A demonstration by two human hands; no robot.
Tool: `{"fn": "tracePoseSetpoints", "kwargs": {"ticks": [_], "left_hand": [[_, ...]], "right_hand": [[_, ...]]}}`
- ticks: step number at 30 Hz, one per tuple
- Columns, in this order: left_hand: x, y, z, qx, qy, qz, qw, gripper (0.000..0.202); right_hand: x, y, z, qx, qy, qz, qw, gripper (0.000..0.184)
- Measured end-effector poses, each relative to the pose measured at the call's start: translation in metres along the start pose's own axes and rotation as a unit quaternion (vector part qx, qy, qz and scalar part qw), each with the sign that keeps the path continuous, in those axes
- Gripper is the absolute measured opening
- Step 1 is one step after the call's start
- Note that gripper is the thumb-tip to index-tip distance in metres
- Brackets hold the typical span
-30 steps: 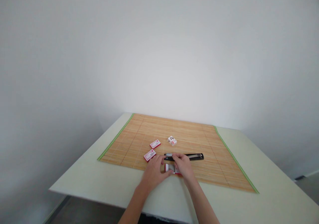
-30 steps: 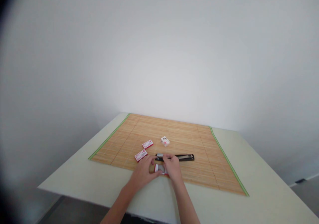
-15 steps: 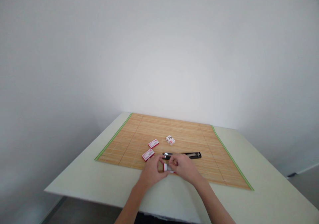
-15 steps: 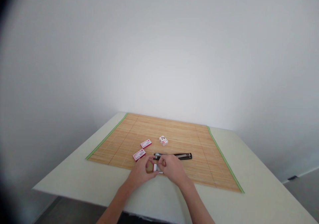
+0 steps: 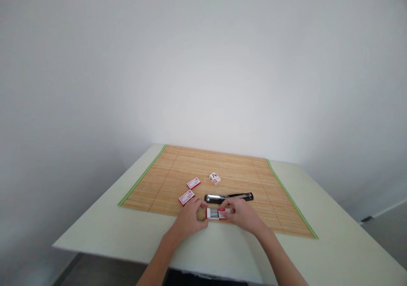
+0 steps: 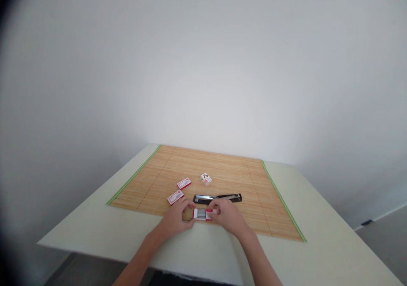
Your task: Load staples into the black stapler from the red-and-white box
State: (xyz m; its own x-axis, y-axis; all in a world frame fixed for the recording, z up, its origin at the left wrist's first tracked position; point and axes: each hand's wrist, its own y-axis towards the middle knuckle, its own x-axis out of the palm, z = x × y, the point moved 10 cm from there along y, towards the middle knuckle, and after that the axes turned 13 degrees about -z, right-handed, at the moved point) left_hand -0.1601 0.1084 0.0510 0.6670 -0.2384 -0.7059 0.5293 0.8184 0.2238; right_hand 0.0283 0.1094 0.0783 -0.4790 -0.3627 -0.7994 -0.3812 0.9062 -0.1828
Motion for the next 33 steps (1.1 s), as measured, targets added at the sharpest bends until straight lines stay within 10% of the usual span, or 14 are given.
{"fn": "tracePoseSetpoints", "kwargs": {"ticks": [6,33], "left_hand": [[0.001,0.005,-0.007,-0.005,-0.026,-0.037,0.999,0.026],[0.008,0.008,0.01,-0.002,0.046,-0.053,0.998,0.024]], "right_hand": [[-0.006,-0.023,0.033,0.025,0.0,-0.008,1.0,0.031],[0.024,-0.01,0.031,-0.058,0.106,-0.025,0.992,0.034]]}}
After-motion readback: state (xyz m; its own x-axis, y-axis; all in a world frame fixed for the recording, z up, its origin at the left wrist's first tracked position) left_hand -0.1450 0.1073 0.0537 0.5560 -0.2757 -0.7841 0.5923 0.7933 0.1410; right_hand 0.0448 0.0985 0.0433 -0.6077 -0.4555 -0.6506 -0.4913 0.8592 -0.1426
